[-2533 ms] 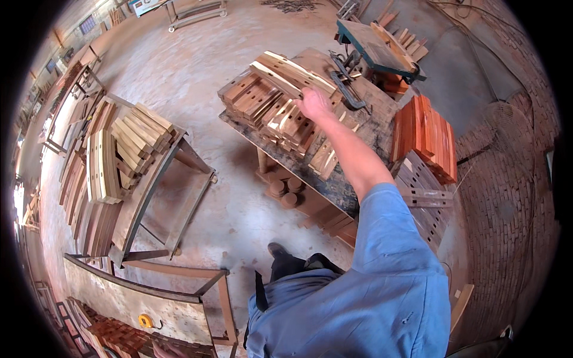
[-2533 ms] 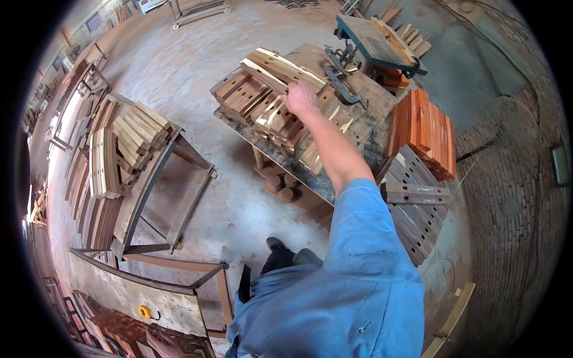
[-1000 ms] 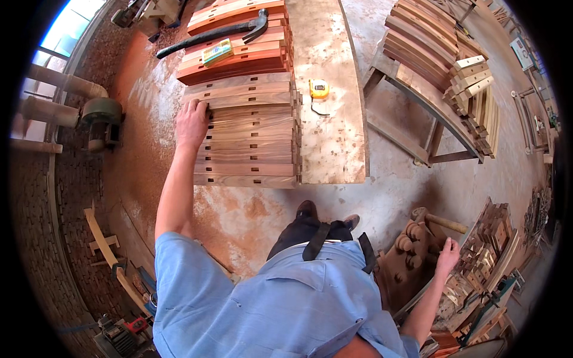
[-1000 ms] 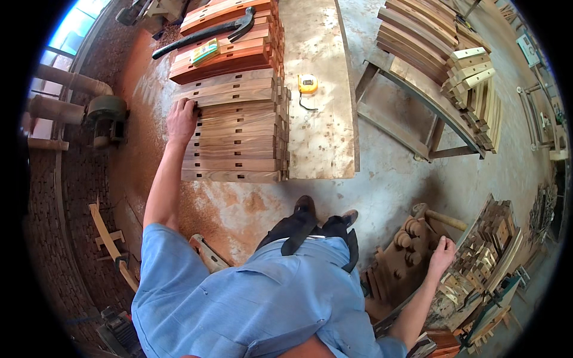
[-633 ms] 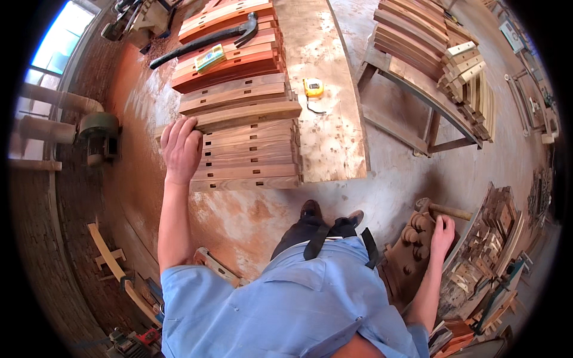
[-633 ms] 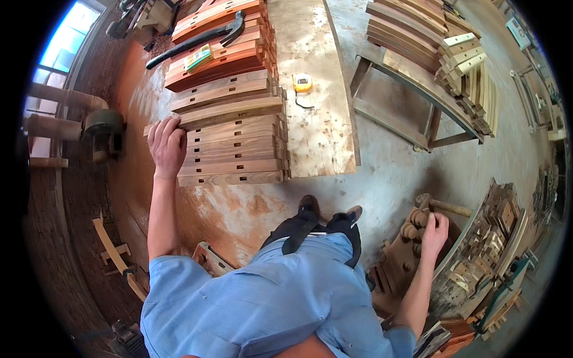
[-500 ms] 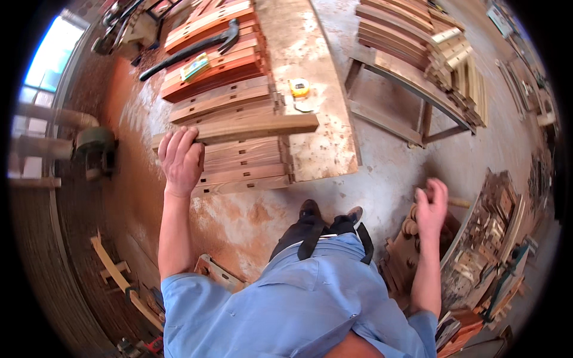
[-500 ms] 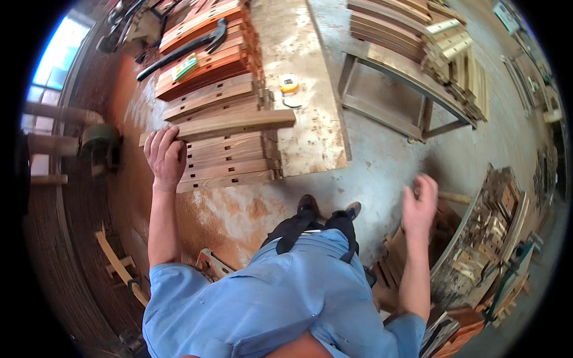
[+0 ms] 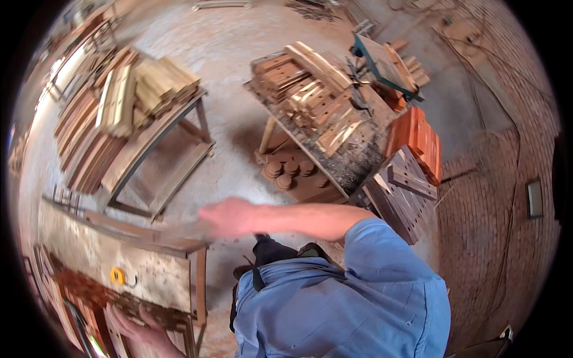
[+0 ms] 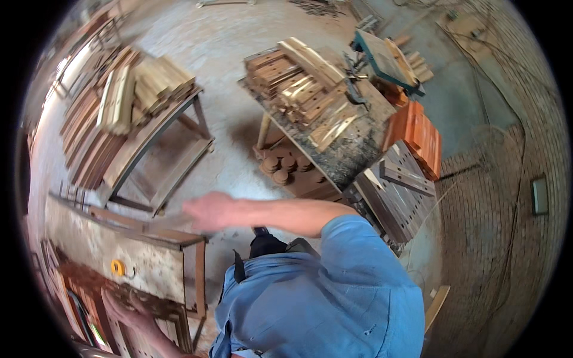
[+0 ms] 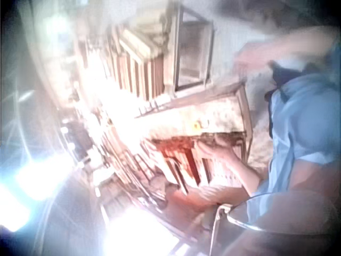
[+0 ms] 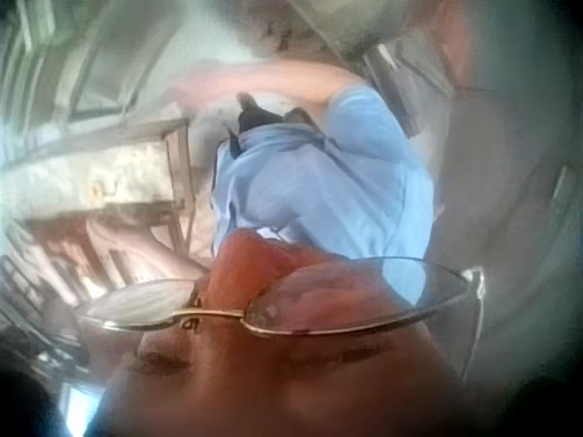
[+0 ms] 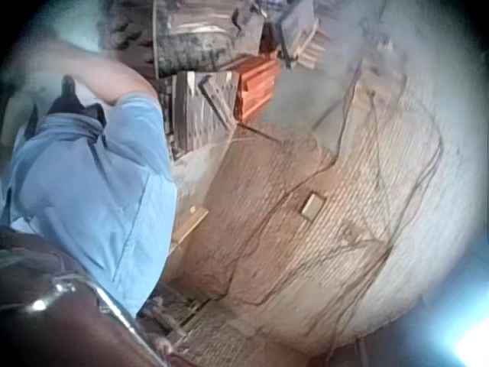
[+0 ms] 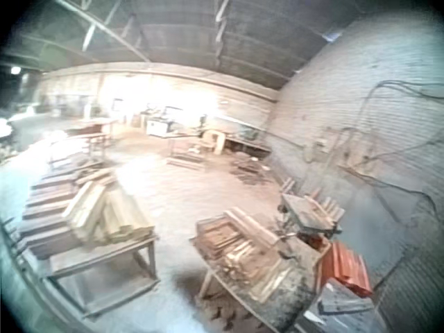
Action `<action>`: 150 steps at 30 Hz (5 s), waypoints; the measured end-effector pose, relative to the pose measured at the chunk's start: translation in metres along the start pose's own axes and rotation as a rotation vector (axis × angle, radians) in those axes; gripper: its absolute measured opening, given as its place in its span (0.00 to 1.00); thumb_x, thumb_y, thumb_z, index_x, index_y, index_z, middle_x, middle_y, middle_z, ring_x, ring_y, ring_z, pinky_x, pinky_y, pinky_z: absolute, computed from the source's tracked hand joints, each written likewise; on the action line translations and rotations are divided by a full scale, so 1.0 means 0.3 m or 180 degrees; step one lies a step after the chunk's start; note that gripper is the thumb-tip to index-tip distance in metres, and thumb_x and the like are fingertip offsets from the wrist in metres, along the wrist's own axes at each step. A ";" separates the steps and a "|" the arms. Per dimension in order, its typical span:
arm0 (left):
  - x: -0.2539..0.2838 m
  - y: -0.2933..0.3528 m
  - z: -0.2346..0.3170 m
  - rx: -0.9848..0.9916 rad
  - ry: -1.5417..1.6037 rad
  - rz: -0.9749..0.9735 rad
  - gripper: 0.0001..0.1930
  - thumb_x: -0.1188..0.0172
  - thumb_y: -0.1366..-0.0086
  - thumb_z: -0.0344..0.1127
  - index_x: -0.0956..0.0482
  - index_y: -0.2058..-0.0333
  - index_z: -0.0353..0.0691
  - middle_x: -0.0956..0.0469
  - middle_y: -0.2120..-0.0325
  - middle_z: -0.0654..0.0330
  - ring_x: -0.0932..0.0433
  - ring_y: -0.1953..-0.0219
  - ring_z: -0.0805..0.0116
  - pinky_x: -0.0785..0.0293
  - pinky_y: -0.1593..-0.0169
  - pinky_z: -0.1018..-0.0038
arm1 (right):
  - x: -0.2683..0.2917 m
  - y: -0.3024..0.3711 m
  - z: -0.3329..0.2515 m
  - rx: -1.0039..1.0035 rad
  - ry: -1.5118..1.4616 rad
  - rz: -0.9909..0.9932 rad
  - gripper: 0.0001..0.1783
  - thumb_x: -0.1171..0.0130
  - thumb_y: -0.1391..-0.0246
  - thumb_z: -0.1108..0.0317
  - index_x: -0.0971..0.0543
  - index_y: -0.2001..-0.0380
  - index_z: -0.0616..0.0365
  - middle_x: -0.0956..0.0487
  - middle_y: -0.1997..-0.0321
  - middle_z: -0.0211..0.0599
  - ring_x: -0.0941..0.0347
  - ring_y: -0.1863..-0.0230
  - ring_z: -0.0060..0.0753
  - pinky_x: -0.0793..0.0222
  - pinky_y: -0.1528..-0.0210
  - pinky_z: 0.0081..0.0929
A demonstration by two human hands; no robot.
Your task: The person operates a drill press to create holes in a wooden plank, then moves to a workbench to assemble the drilled pieces into a larger wooden structure. The person repeatedly picks up individual wooden slats, aligns them with the existing assembly, and secures them in place.
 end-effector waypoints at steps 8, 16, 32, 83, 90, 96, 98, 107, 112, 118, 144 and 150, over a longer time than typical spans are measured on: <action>-0.187 0.062 -0.005 0.0491 0.0232 -0.1142 0.22 0.45 0.32 0.36 0.30 0.43 0.32 0.26 0.48 0.43 0.27 0.47 0.46 0.30 0.42 0.57 | 0.759 0.232 0.765 -0.2237 0.1184 0.1940 0.22 0.39 0.43 0.51 0.22 0.57 0.59 0.26 0.56 0.45 0.27 0.53 0.41 0.26 0.49 0.41; -0.157 0.039 0.030 0.0371 0.0008 -0.1376 0.21 0.43 0.33 0.36 0.27 0.45 0.31 0.23 0.52 0.43 0.24 0.50 0.46 0.27 0.44 0.58 | 0.965 0.312 1.271 -0.2760 0.1669 0.2477 0.19 0.37 0.45 0.54 0.22 0.60 0.60 0.23 0.53 0.51 0.26 0.50 0.53 0.28 0.49 0.46; 0.001 0.507 -0.404 0.2133 -0.0807 -0.1346 0.22 0.42 0.39 0.28 0.27 0.45 0.36 0.25 0.49 0.48 0.24 0.48 0.48 0.26 0.46 0.59 | 0.976 0.353 1.643 -0.2353 0.4243 0.1031 0.16 0.50 0.37 0.59 0.19 0.55 0.55 0.20 0.56 0.43 0.22 0.58 0.40 0.26 0.59 0.42; -0.024 0.081 -0.140 0.0113 -0.0256 0.0115 0.30 0.39 0.33 0.44 0.33 0.40 0.30 0.33 0.40 0.45 0.34 0.38 0.45 0.36 0.36 0.53 | -0.035 -0.039 -0.070 0.0521 0.0443 0.0451 0.13 0.43 0.44 0.59 0.26 0.59 0.52 0.23 0.68 0.41 0.23 0.64 0.48 0.27 0.64 0.44; -0.018 -0.033 -0.088 0.0861 -0.0262 -0.0506 0.21 0.40 0.34 0.36 0.26 0.46 0.32 0.25 0.49 0.44 0.24 0.47 0.49 0.26 0.43 0.62 | 0.667 0.181 0.607 -0.1521 0.1067 0.2207 0.21 0.45 0.40 0.53 0.22 0.59 0.63 0.23 0.60 0.51 0.25 0.56 0.45 0.25 0.54 0.43; -0.169 0.026 -0.108 0.0794 -0.0187 -0.0675 0.23 0.37 0.36 0.38 0.26 0.46 0.31 0.24 0.51 0.44 0.24 0.47 0.49 0.26 0.45 0.60 | 0.913 0.325 1.080 -0.2918 0.1574 0.2438 0.21 0.40 0.42 0.53 0.21 0.59 0.61 0.23 0.60 0.52 0.24 0.55 0.48 0.27 0.50 0.44; -0.163 0.008 -0.086 0.0725 -0.0261 -0.0705 0.23 0.36 0.36 0.39 0.25 0.47 0.31 0.23 0.51 0.44 0.24 0.49 0.48 0.25 0.46 0.60 | 0.922 0.328 1.182 -0.2976 0.1592 0.2526 0.20 0.38 0.45 0.54 0.21 0.60 0.61 0.22 0.58 0.54 0.24 0.53 0.50 0.28 0.50 0.45; -0.074 -0.030 0.013 0.0865 -0.0081 -0.0618 0.20 0.38 0.33 0.40 0.23 0.49 0.32 0.21 0.56 0.45 0.20 0.57 0.51 0.19 0.56 0.65 | 0.914 0.436 1.260 -0.3099 0.1830 0.2792 0.28 0.32 0.51 0.54 0.25 0.52 0.62 0.28 0.46 0.54 0.34 0.41 0.52 0.37 0.40 0.48; -0.068 0.009 0.031 0.0647 -0.0216 -0.0614 0.32 0.47 0.31 0.56 0.28 0.46 0.28 0.25 0.52 0.37 0.25 0.49 0.40 0.26 0.46 0.53 | 0.807 0.583 1.280 -0.3283 0.1033 0.3702 0.46 0.30 0.53 0.53 0.38 0.37 0.65 0.44 0.32 0.65 0.47 0.31 0.64 0.47 0.30 0.49; -0.120 0.005 -0.009 0.0456 -0.0285 -0.0727 0.35 0.49 0.32 0.60 0.29 0.44 0.29 0.26 0.50 0.37 0.26 0.47 0.41 0.27 0.45 0.53 | 0.784 0.598 1.451 -0.2889 0.0339 0.4326 0.50 0.32 0.50 0.61 0.49 0.34 0.71 0.52 0.30 0.74 0.55 0.28 0.70 0.53 0.27 0.50; 0.105 0.582 -0.931 0.2570 -0.1012 -0.1250 0.22 0.38 0.40 0.32 0.27 0.46 0.39 0.25 0.50 0.47 0.25 0.49 0.47 0.25 0.48 0.58 | 0.650 0.589 1.305 -0.2666 0.0738 0.3353 0.45 0.45 0.42 0.37 0.33 0.38 0.69 0.30 0.38 0.62 0.32 0.40 0.61 0.35 0.40 0.47; -0.017 0.639 -1.239 0.2517 -0.0912 -0.1310 0.19 0.38 0.42 0.30 0.24 0.50 0.40 0.24 0.51 0.49 0.25 0.49 0.47 0.26 0.48 0.57 | 0.409 0.388 0.971 -0.2233 0.0206 0.2798 0.41 0.46 0.38 0.43 0.37 0.35 0.68 0.31 0.36 0.55 0.32 0.39 0.49 0.31 0.44 0.38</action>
Point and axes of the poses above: each hand's wrist, its own y-axis away from the middle knuckle, its own x-axis out of the back of the hand, z = x × y, the point moved 6 cm from there along -y, towards the middle knuckle
